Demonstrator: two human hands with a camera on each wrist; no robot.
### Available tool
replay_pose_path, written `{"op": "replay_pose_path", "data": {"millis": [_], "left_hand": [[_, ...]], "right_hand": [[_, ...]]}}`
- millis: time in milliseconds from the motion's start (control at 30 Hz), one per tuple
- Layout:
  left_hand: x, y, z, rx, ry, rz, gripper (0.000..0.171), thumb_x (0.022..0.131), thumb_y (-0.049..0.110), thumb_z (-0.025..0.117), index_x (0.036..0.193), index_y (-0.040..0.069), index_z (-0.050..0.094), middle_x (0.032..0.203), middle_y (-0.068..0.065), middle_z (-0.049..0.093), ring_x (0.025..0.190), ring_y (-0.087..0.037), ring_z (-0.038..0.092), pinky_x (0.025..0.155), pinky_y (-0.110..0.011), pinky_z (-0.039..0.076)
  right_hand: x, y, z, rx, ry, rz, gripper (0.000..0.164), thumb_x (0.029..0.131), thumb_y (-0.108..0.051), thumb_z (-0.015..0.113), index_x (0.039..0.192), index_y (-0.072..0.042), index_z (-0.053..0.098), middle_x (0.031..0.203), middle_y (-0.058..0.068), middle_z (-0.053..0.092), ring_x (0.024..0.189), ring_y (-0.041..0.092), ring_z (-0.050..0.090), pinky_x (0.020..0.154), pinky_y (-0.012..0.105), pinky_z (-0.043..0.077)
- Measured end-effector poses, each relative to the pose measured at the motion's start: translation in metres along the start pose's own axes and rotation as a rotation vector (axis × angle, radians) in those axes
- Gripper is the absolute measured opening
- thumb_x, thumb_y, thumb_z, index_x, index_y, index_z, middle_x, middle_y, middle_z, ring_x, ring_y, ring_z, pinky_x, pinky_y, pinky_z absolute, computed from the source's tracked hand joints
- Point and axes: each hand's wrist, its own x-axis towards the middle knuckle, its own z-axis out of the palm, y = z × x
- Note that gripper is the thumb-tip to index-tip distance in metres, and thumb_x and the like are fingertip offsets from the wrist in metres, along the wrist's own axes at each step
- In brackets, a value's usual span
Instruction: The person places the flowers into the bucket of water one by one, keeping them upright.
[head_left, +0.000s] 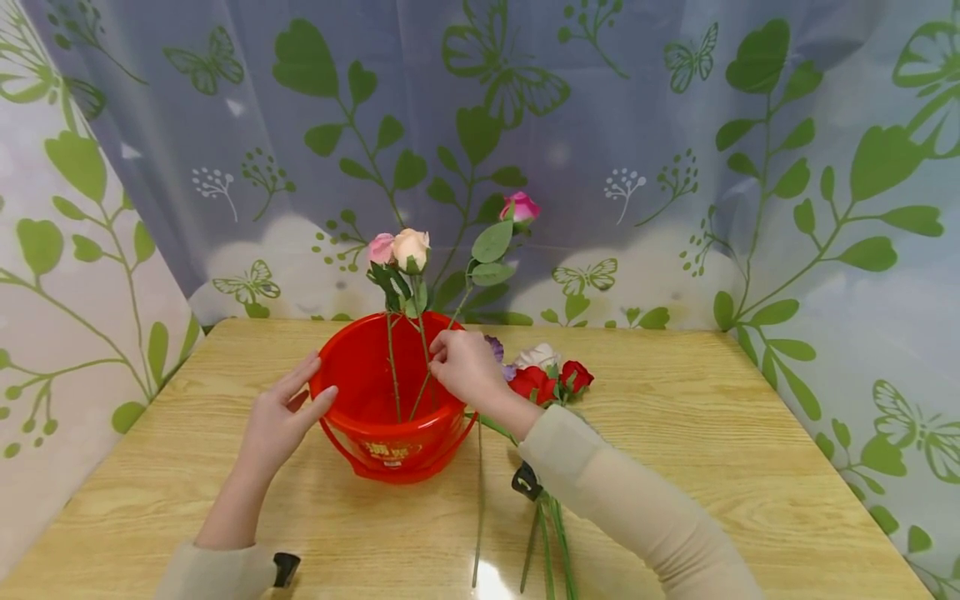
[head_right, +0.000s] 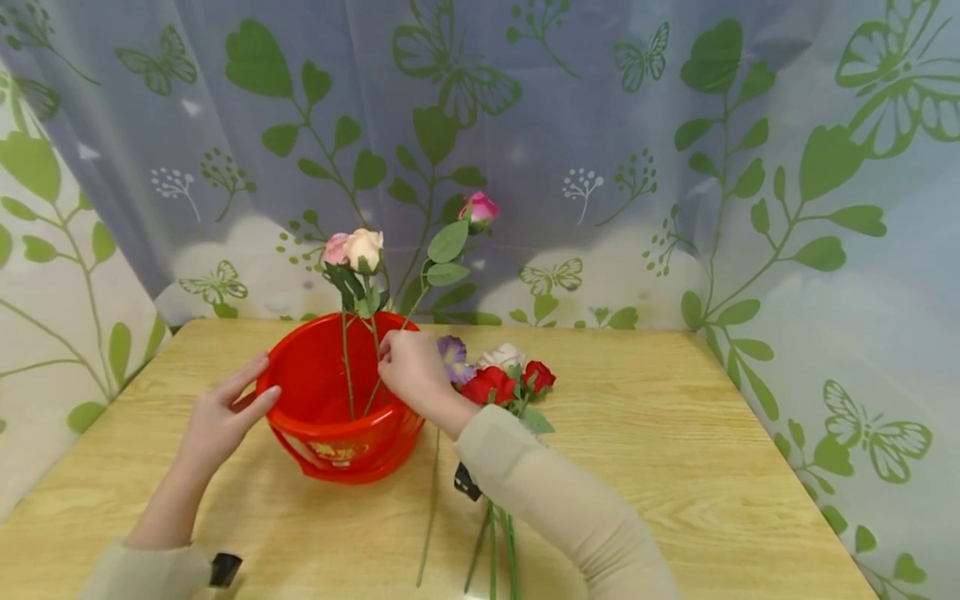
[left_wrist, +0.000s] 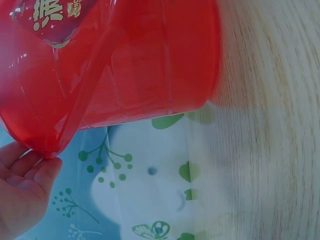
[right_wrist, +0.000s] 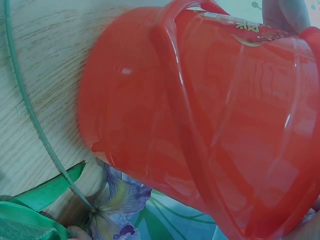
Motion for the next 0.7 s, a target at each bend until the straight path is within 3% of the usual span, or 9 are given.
{"op": "replay_pose_path", "data": {"millis": [367,700], "left_hand": [[-0.001,-0.002,0.002,0.001,-0.005,-0.006,0.054,0.083,0.021,0.063,0.128,-0.002,0.044,0.132,-0.015,0.041,0.121,-0.03,0.037,0.085,-0.039,0.042],[0.001,-0.002,0.001,-0.007,0.012,-0.01,0.053,0.083,0.019,0.063,0.127,-0.004,0.044,0.131,-0.015,0.042,0.12,-0.028,0.038,0.086,-0.037,0.041]], "right_hand": [[-0.01,0.005,-0.008,0.247,-0.013,-0.006,0.016,0.08,-0.008,0.064,0.094,0.0,0.064,0.088,0.005,0.064,0.078,0.015,0.06,0.065,0.02,0.05],[-0.035,0.018,-0.032,0.408,-0.005,0.009,0.02,0.079,-0.009,0.065,0.098,0.0,0.064,0.096,0.011,0.063,0.084,0.017,0.06,0.067,0.025,0.052]]}}
